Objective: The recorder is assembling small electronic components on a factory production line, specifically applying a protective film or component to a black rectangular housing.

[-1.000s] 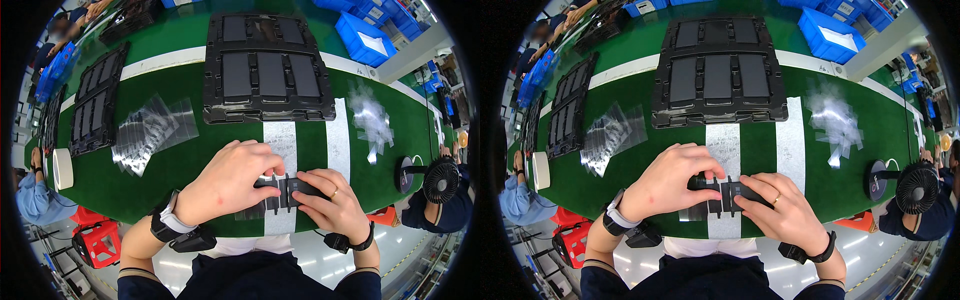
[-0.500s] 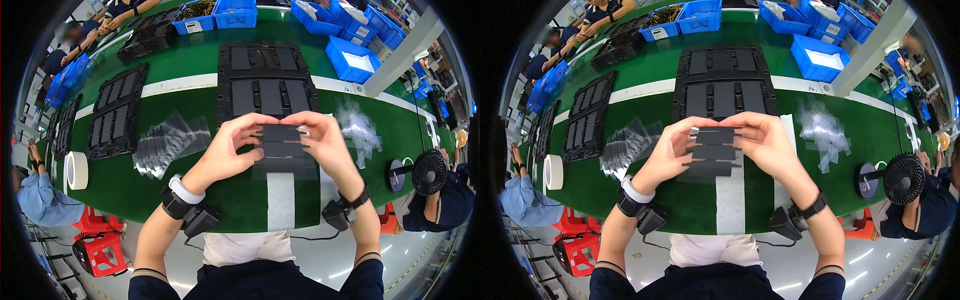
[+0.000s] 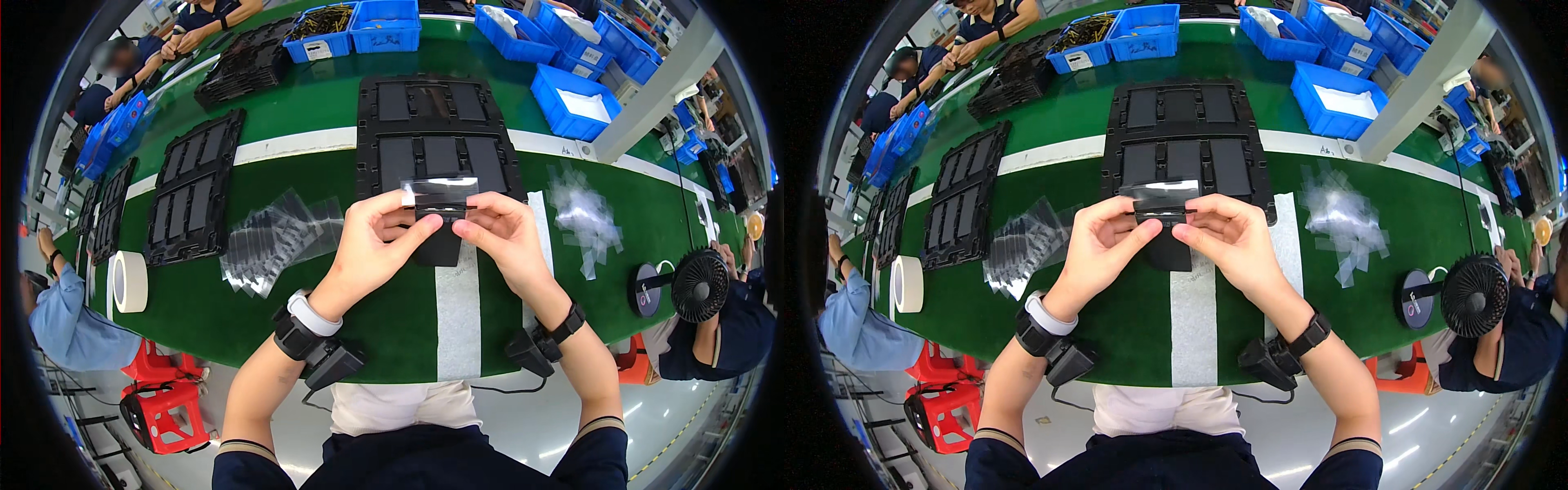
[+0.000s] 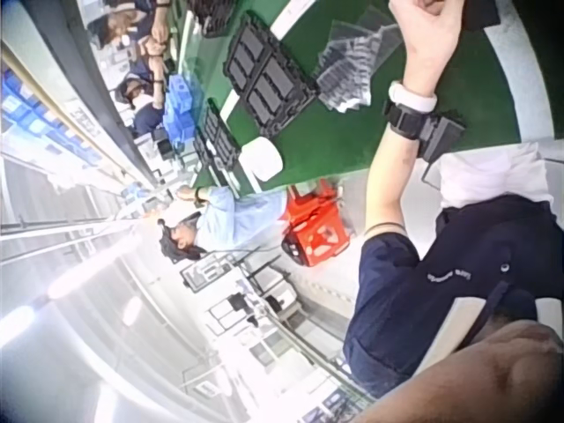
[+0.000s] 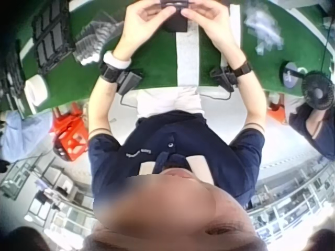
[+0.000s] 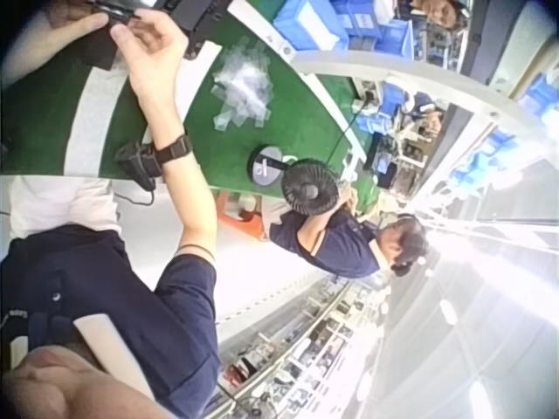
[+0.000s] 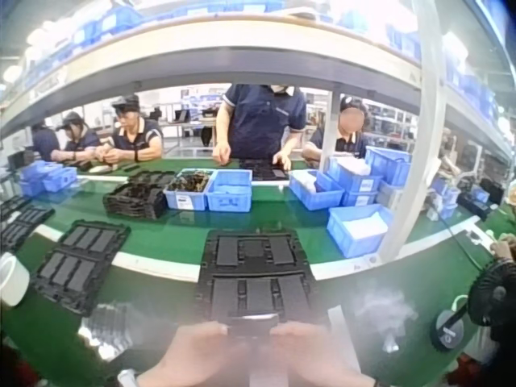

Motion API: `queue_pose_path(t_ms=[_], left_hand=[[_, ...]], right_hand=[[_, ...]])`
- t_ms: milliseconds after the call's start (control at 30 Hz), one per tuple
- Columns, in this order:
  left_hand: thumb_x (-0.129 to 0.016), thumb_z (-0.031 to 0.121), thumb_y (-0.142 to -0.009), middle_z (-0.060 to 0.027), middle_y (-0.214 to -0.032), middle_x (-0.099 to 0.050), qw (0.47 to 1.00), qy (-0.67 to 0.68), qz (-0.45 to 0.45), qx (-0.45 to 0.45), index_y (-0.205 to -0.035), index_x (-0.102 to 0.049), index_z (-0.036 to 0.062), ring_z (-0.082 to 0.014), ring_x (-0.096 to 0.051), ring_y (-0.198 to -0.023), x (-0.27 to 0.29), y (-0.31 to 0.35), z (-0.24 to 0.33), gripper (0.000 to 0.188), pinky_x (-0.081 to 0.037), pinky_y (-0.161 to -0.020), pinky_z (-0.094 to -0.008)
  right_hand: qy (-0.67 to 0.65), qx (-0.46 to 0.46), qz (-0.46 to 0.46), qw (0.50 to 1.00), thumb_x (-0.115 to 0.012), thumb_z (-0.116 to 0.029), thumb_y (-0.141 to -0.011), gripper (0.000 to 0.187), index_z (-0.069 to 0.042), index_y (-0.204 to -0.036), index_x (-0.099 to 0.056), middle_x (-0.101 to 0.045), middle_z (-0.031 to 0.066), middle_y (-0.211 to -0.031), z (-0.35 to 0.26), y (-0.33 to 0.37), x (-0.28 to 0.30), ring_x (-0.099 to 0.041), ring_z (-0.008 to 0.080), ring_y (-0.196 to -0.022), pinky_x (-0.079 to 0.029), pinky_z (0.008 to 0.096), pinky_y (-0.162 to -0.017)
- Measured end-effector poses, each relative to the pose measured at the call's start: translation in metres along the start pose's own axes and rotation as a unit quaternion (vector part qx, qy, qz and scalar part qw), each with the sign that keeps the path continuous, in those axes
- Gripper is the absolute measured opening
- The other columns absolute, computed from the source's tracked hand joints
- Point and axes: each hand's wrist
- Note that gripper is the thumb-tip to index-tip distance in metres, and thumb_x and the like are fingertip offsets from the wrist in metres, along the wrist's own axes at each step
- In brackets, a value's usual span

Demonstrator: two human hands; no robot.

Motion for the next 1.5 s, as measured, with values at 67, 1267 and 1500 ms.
queue_pose_path(t_ms=[67,1267,1500], left_hand=[[-0.063,0.003,-0.080,-0.0073,-0.093,-0.064,1.000,0.007,0.000,0.010,-0.096,-0.058,-0.0029,-0.0116,-0.061,-0.084,0.003,0.000,0.001,0.018,-0.050,-0.069,-0.0235],[-0.067,0.000,-0.075,-0.0040,-0.088,-0.062,1.000,0.014,-0.010,-0.010,-0.093,-0.061,-0.0032,-0.0076,-0.058,-0.076,-0.003,0.009,0.000,0.020,-0.049,-0.058,-0.0185],[-0.065,0.002,-0.078,-0.0091,-0.092,-0.063,0.995,0.092,0.009,-0.033,-0.098,-0.060,-0.0023,-0.0116,-0.060,-0.085,-0.006,0.009,0.000,0.021,-0.053,-0.067,-0.0222]], right_hand=[[-0.005,0.004,-0.003,1.000,-0.064,0.002,-0.077,0.018,0.001,-0.094,-0.057,-0.061,0.0067,-0.089,-0.002,0.000,0.000,-0.059,0.0126,-0.086,-0.049,0.0255,-0.079],[0.072,-0.017,-0.074,0.994,-0.063,-0.005,-0.081,0.019,0.000,-0.098,-0.057,-0.062,0.0043,-0.090,-0.012,0.009,-0.011,-0.058,0.0077,-0.082,-0.047,0.0219,-0.072],[0.083,-0.014,-0.046,0.995,-0.063,-0.003,-0.080,0.021,0.003,-0.100,-0.059,-0.064,0.0063,-0.092,-0.010,0.007,-0.007,-0.060,0.0089,-0.083,-0.048,0.0232,-0.077]])
Point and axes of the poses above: each hand's wrist, its own y-axis away from the middle knuckle, its own x-axis out of the back of the hand, z = x × y
